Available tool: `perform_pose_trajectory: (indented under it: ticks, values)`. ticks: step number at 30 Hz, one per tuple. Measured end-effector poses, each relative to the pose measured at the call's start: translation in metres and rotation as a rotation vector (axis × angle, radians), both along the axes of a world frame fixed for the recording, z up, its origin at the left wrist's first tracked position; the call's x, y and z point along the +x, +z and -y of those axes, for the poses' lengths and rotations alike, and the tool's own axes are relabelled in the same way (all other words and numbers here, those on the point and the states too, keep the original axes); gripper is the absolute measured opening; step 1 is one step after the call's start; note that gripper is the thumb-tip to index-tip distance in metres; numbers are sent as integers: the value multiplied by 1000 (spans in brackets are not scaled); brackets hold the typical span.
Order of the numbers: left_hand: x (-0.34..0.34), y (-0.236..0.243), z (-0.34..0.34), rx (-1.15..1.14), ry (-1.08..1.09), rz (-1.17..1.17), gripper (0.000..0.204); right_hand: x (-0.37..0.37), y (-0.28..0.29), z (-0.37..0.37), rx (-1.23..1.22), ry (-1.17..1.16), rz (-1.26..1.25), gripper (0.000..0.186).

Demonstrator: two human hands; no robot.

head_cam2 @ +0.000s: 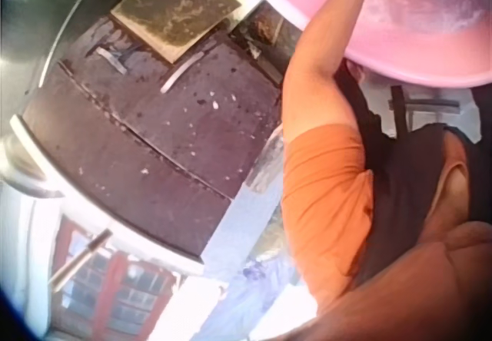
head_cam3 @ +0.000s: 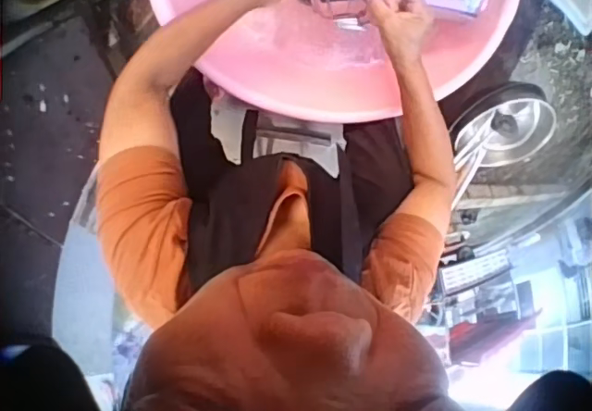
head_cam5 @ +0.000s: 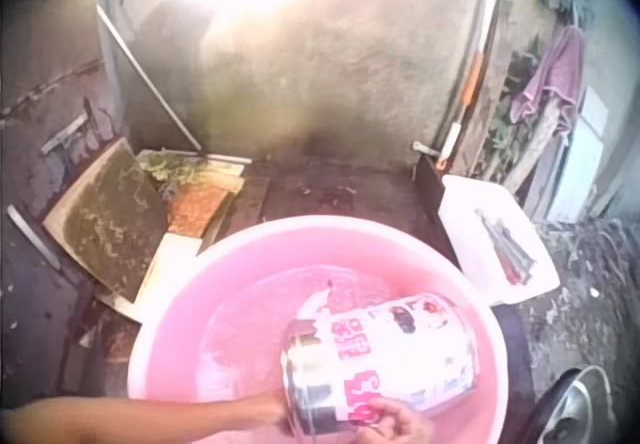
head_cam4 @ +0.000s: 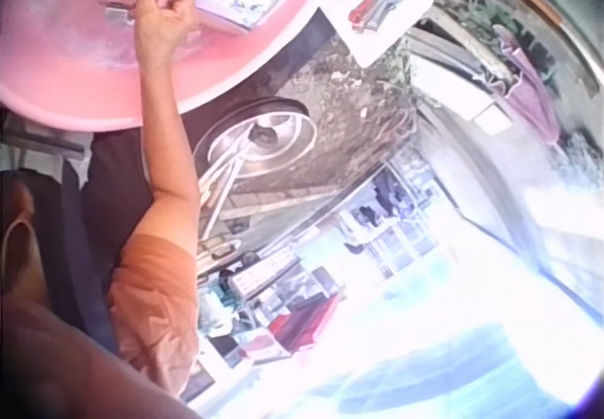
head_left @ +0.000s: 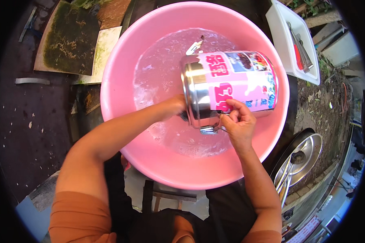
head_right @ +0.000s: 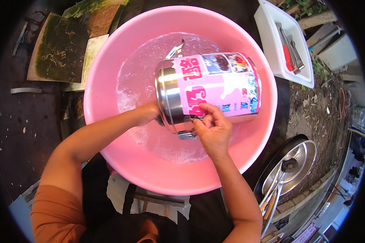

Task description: The person is washing a large metal container and a pot in a plastic basin filled with soapy water by scrubbing them with a scouring pad.

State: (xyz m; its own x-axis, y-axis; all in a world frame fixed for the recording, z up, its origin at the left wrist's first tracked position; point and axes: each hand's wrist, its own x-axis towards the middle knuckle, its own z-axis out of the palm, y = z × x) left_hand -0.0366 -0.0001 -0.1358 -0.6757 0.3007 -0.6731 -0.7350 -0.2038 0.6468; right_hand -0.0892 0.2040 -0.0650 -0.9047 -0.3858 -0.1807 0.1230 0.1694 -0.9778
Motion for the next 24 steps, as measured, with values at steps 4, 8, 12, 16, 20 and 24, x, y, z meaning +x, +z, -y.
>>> perform_pose_trajectory:
  ticks: [4, 8, 12, 16, 20, 24]
  values:
    - [36, 26, 28, 396, 471, 15, 43, 8, -7, 7, -12, -4, 13, 35]
    - [59, 44, 6, -189, 246, -230, 43, 9, 29, 36, -274, 35, 274, 42]
    - [38, 48, 26, -104, 259, -216, 39, -13, 77, 55, -417, 259, 136, 61]
    - [-9, 66, 51, 12, 806, -20, 40, -78, 29, -9, 242, -109, -627, 61]
    - [9, 64, 67, -196, 463, -249, 43, -79, -28, -44, 146, -97, -178, 52]
    - [49, 19, 43, -934, -45, -647, 46, -81, -44, -48, 220, -44, 69, 42]
